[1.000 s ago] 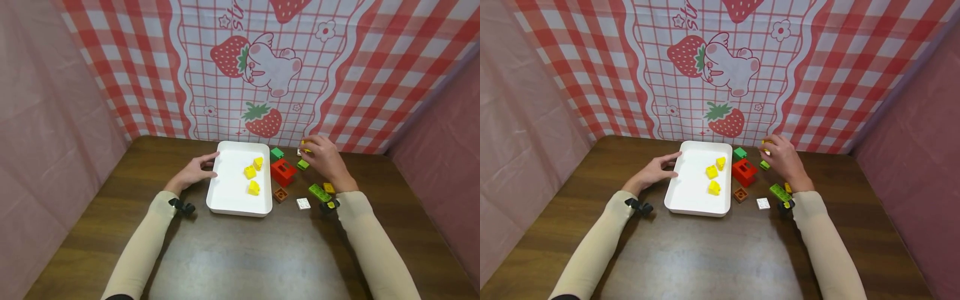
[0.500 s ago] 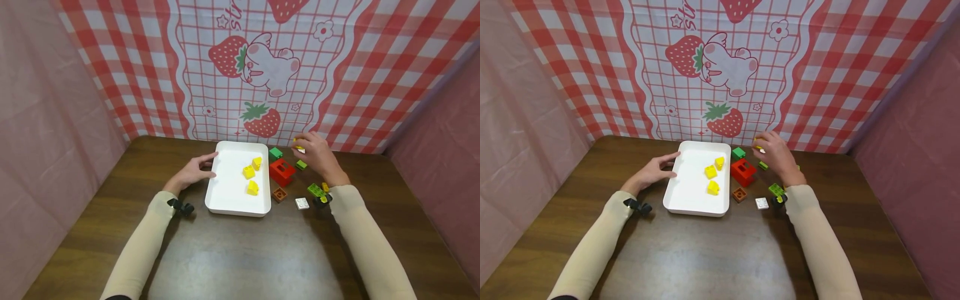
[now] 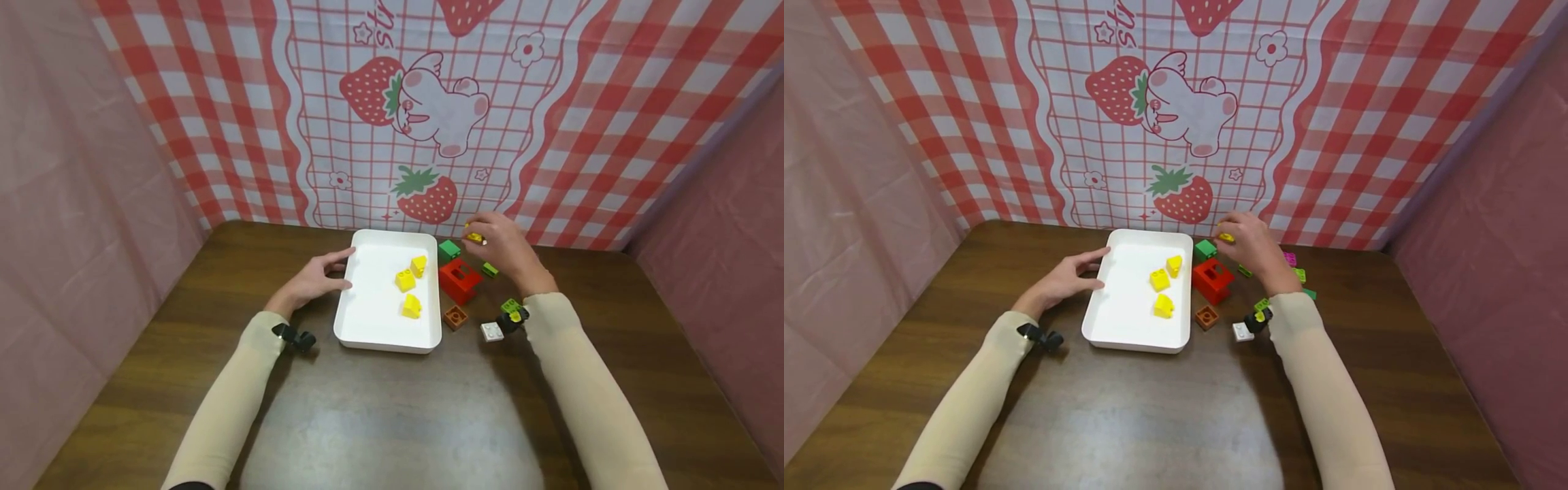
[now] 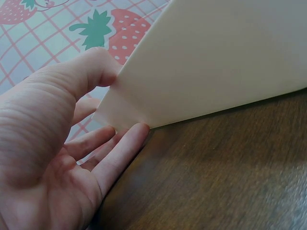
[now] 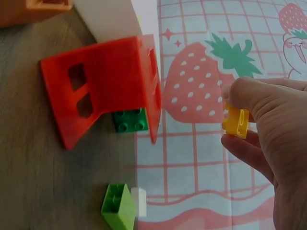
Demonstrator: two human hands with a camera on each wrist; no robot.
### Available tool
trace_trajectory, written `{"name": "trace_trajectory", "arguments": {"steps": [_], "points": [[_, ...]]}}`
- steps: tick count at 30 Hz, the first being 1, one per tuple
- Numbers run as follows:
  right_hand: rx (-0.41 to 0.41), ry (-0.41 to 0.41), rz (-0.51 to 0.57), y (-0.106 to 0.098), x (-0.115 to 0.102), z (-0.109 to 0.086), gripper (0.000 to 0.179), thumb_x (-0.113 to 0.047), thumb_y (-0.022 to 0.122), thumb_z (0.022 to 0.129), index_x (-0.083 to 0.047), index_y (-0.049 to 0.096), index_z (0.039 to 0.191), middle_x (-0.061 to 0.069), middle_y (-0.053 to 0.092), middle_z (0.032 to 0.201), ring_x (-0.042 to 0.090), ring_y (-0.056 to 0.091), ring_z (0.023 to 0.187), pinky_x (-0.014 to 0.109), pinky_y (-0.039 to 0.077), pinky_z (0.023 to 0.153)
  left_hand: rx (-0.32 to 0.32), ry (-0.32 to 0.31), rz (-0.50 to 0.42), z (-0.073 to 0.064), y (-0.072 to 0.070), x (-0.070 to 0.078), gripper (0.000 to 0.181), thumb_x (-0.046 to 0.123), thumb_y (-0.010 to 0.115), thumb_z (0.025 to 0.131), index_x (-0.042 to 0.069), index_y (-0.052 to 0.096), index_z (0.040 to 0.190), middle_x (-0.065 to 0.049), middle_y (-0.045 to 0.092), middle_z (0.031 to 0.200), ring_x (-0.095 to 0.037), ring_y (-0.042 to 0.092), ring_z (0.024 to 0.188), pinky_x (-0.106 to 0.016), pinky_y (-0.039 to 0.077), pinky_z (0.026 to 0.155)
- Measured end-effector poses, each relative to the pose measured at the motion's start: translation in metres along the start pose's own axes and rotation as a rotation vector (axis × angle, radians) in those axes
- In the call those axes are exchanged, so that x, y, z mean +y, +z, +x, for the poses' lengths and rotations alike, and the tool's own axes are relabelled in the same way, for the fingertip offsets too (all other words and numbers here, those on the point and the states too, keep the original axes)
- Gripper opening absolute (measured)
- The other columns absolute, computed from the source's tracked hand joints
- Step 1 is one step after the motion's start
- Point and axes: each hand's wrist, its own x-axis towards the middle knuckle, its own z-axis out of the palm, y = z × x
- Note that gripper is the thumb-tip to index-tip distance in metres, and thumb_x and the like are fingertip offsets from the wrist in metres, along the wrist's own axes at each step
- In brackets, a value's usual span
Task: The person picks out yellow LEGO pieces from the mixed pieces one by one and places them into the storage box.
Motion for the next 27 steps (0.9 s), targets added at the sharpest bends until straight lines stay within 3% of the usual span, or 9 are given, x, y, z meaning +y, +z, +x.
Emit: {"name": "trace_trajectory", "arguments": {"steps": [15,27], "points": [[-0.089,-0.028,0.025,0.015,-0.021,0.017,0.013,-0.005,0.084,0.099,-0.003,0.088,0.111,0.017,0.080,0.120,0.036,0.071,0.109,0.053,0.067,0.101,-0.004,0.016,-0.008,0.001,-0.001,-0.002,0.085,0.011,0.080,0.103,0.014,0.038,0.177,-0.022,0.040,0.181,-0.048,0.043,0.164,-0.065,0.043,0.131],[-0.202,-0.036,0.028,0.019,-0.043,0.033,0.017,-0.008,0.087,0.098,-0.005,0.087,0.114,0.015,0.080,0.125,0.035,0.073,0.113,0.050,0.066,0.106,-0.007,-0.009,-0.019,0.000,0.000,0.001,0.085,0.010,0.080,0.103,0.016,0.038,0.177,-0.022,0.039,0.182,-0.047,0.042,0.165,-0.065,0.043,0.132]]}}
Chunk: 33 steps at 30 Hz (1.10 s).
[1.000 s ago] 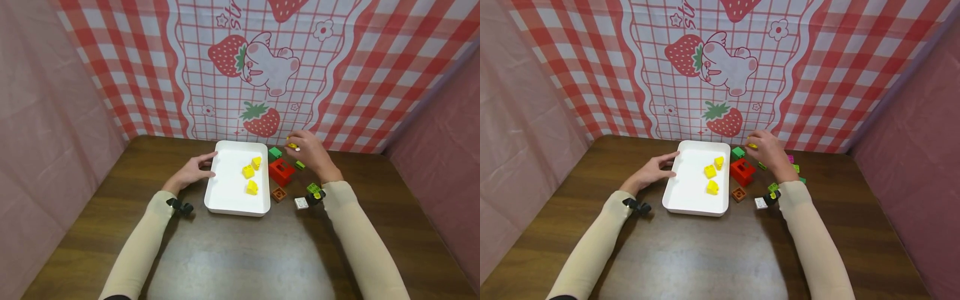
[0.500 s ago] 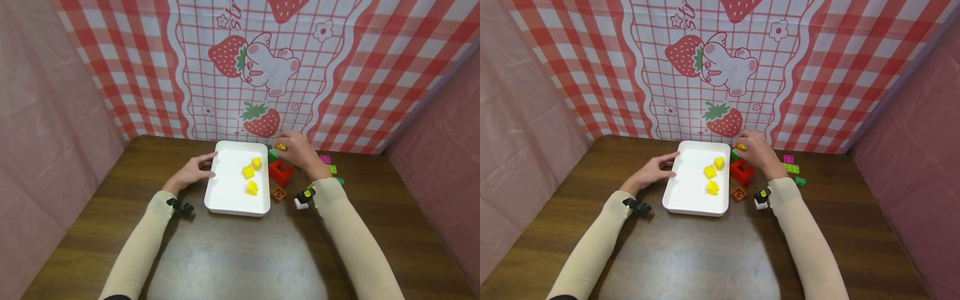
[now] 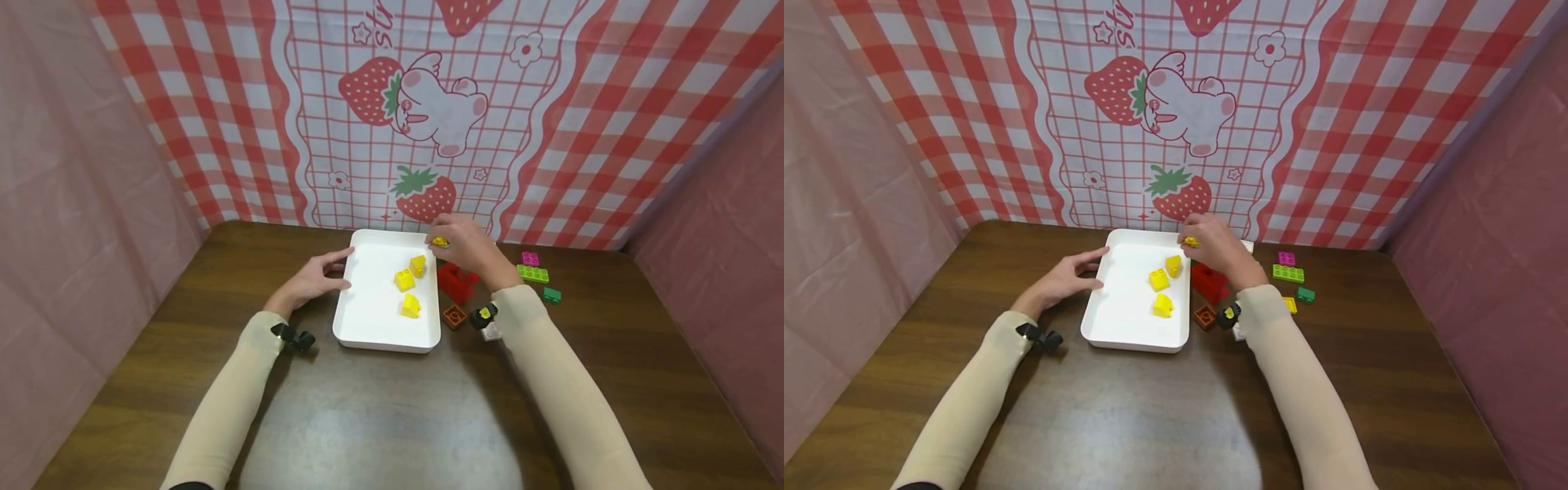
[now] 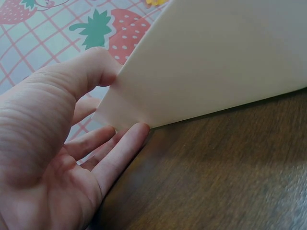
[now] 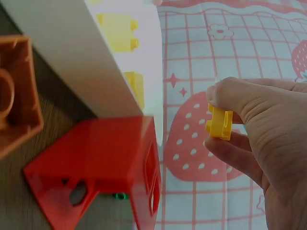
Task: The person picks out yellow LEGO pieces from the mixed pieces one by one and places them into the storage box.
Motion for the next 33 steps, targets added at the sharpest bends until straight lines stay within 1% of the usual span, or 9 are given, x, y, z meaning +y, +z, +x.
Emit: {"name": "trace_trajectory", "arguments": {"steps": [5,11,18,23,33], "points": [[-0.028,-0.008,0.015,0.002,-0.008,0.007,0.016,-0.009,0.086,0.099,-0.006,0.087,0.115,0.015,0.080,0.128,0.035,0.073,0.115,0.050,0.065,0.107,0.003,-0.006,0.001,0.000,0.001,0.001,0.085,0.011,0.080,0.103,0.017,0.038,0.177,-0.022,0.039,0.182,-0.046,0.043,0.164,-0.064,0.043,0.132],[-0.065,-0.016,0.008,0.004,-0.016,0.015,0.017,-0.010,0.086,0.099,-0.006,0.087,0.116,0.015,0.079,0.130,0.035,0.072,0.118,0.051,0.064,0.109,0.005,-0.013,-0.001,0.000,0.001,0.001,0.085,0.011,0.080,0.103,0.017,0.038,0.177,-0.021,0.039,0.182,-0.047,0.043,0.164,-0.064,0.044,0.131],[-0.095,-0.013,0.038,0.005,-0.027,0.022,0.017,-0.010,0.084,0.100,-0.007,0.087,0.117,0.014,0.079,0.129,0.034,0.072,0.118,0.047,0.066,0.107,0.007,-0.020,0.000,0.001,0.001,0.001,0.085,0.012,0.080,0.103,0.018,0.038,0.177,-0.021,0.039,0.182,-0.046,0.044,0.164,-0.064,0.045,0.131],[-0.107,-0.030,0.051,0.006,-0.037,0.029,0.016,-0.010,0.083,0.101,-0.006,0.087,0.116,0.014,0.078,0.129,0.034,0.071,0.120,0.047,0.065,0.109,0.008,-0.017,-0.001,0.002,0.000,0.000,0.085,0.012,0.080,0.103,0.017,0.038,0.177,-0.021,0.040,0.182,-0.046,0.044,0.164,-0.065,0.046,0.130],[-0.123,-0.081,0.049,0.006,-0.056,0.038,0.015,-0.012,0.083,0.102,-0.008,0.088,0.116,0.014,0.078,0.137,0.034,0.071,0.127,0.046,0.063,0.114,0.011,-0.029,0.005,0.002,0.001,0.001,0.085,0.011,0.081,0.103,0.018,0.039,0.177,-0.022,0.042,0.180,-0.046,0.046,0.163,-0.064,0.046,0.131]]}}
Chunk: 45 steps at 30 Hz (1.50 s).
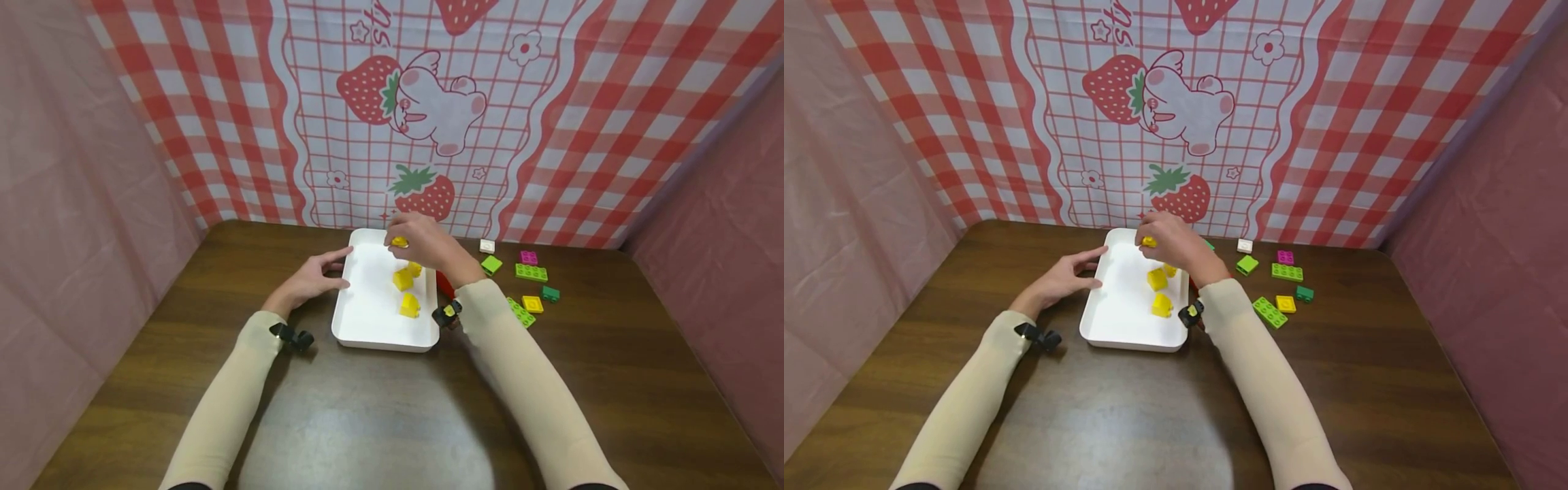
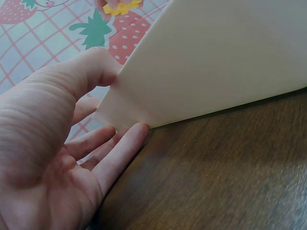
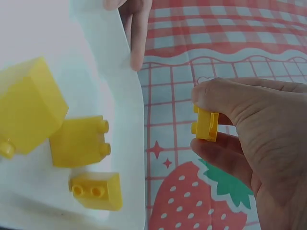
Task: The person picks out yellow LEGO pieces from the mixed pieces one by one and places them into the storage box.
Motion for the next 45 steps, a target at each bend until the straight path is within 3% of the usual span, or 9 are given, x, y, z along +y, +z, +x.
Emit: {"name": "trace_trajectory", "arguments": {"steps": [7,15,21,29,45], "points": [[-0.021,-0.029,-0.002,0.002,-0.006,0.003,0.014,-0.012,0.084,0.102,-0.007,0.088,0.114,0.014,0.079,0.129,0.032,0.073,0.114,0.043,0.065,0.106,-0.003,-0.009,-0.003,0.000,0.000,0.000,0.084,0.013,0.081,0.103,0.019,0.040,0.177,-0.021,0.041,0.181,-0.046,0.045,0.163,-0.063,0.045,0.131],[-0.215,0.026,0.036,0.008,-0.013,0.008,0.019,-0.014,0.084,0.102,-0.007,0.088,0.119,0.011,0.080,0.127,0.030,0.072,0.114,0.045,0.063,0.110,-0.008,0.009,0.004,0.000,0.000,-0.002,0.084,0.012,0.080,0.104,0.016,0.038,0.177,-0.022,0.039,0.182,-0.047,0.044,0.163,-0.063,0.045,0.131],[-0.297,-0.001,0.007,0.018,-0.015,0.011,0.017,-0.015,0.083,0.103,-0.009,0.089,0.117,0.008,0.081,0.125,0.028,0.074,0.115,0.045,0.062,0.111,-0.005,0.016,0.003,-0.001,0.000,-0.002,0.084,0.010,0.079,0.104,0.014,0.038,0.177,-0.022,0.040,0.181,-0.047,0.045,0.163,-0.063,0.045,0.131],[-0.360,-0.032,0.029,0.032,-0.018,0.011,0.014,-0.014,0.080,0.105,-0.010,0.089,0.115,0.009,0.081,0.127,0.028,0.073,0.118,0.046,0.060,0.115,-0.007,0.038,-0.007,0.001,0.000,-0.003,0.084,0.009,0.079,0.103,0.013,0.038,0.176,-0.023,0.041,0.181,-0.048,0.045,0.163,-0.063,0.045,0.131],[-0.415,0.011,0.067,0.051,-0.020,0.006,0.012,-0.015,0.080,0.105,-0.011,0.089,0.114,0.006,0.082,0.128,0.026,0.071,0.118,0.044,0.057,0.119,-0.005,0.027,-0.003,0.000,0.000,-0.001,0.085,0.009,0.080,0.103,0.015,0.038,0.177,-0.020,0.039,0.183,-0.047,0.044,0.164,-0.064,0.043,0.133]]}}
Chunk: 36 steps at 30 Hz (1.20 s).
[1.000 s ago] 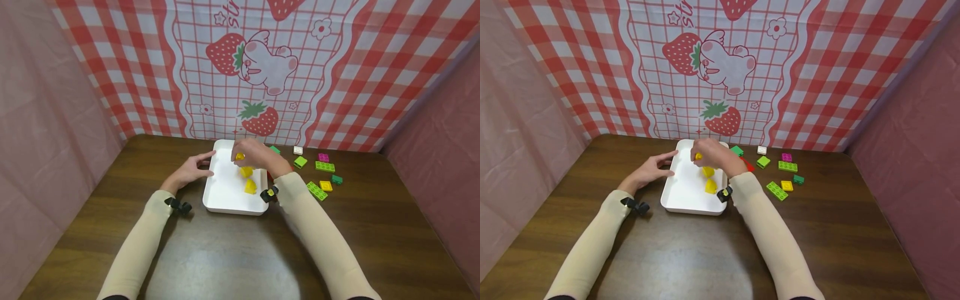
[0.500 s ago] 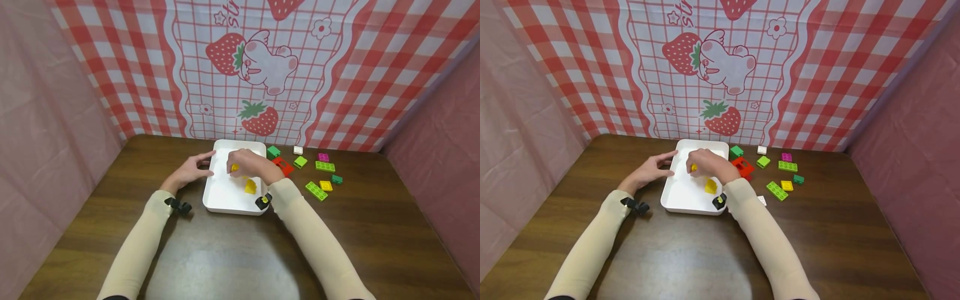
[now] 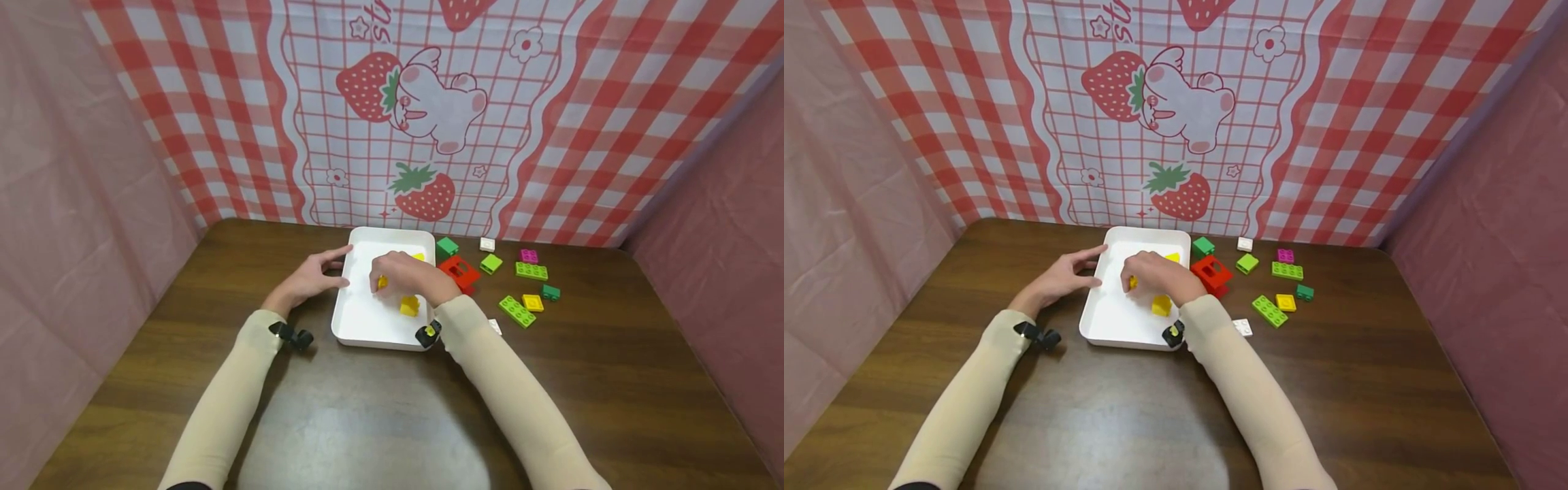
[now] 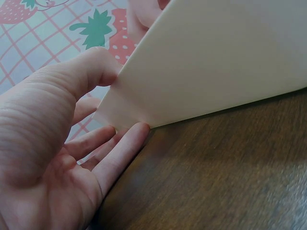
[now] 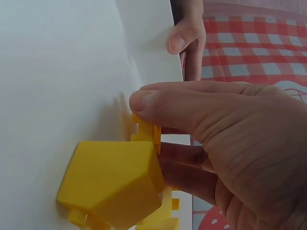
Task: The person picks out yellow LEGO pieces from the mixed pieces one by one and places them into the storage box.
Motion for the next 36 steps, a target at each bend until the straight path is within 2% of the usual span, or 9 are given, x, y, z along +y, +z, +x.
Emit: {"name": "trace_trajectory", "arguments": {"steps": [9,19,36], "points": [[-0.044,0.062,0.041,0.0008,0.0007,-0.0012,0.009,-0.014,0.080,0.105,-0.013,0.086,0.112,0.006,0.080,0.131,0.025,0.068,0.118,0.043,0.057,0.120,-0.002,0.005,-0.009,0.0002,0.0001,0.0001,0.085,0.008,0.080,0.103,0.014,0.038,0.177,-0.022,0.040,0.181,-0.047,0.045,0.163,-0.064,0.043,0.132],[-0.079,0.106,0.031,0.0006,-0.0051,-0.0018,0.008,-0.015,0.083,0.103,-0.016,0.087,0.110,0.005,0.077,0.134,0.026,0.065,0.120,0.045,0.055,0.123,0.000,0.005,-0.008,-0.0004,0.0006,0.0015,0.085,0.007,0.080,0.102,0.014,0.039,0.176,-0.022,0.041,0.181,-0.047,0.046,0.163,-0.063,0.045,0.131],[-0.092,0.104,0.035,0.0008,-0.0045,-0.0010,0.017,-0.017,0.084,0.102,-0.017,0.086,0.119,0.005,0.076,0.136,0.026,0.064,0.120,0.045,0.056,0.122,0.002,0.022,-0.007,0.0011,0.0012,-0.0023,0.083,0.006,0.079,0.103,0.011,0.039,0.176,-0.023,0.042,0.180,-0.047,0.047,0.162,-0.060,0.047,0.129]]}}
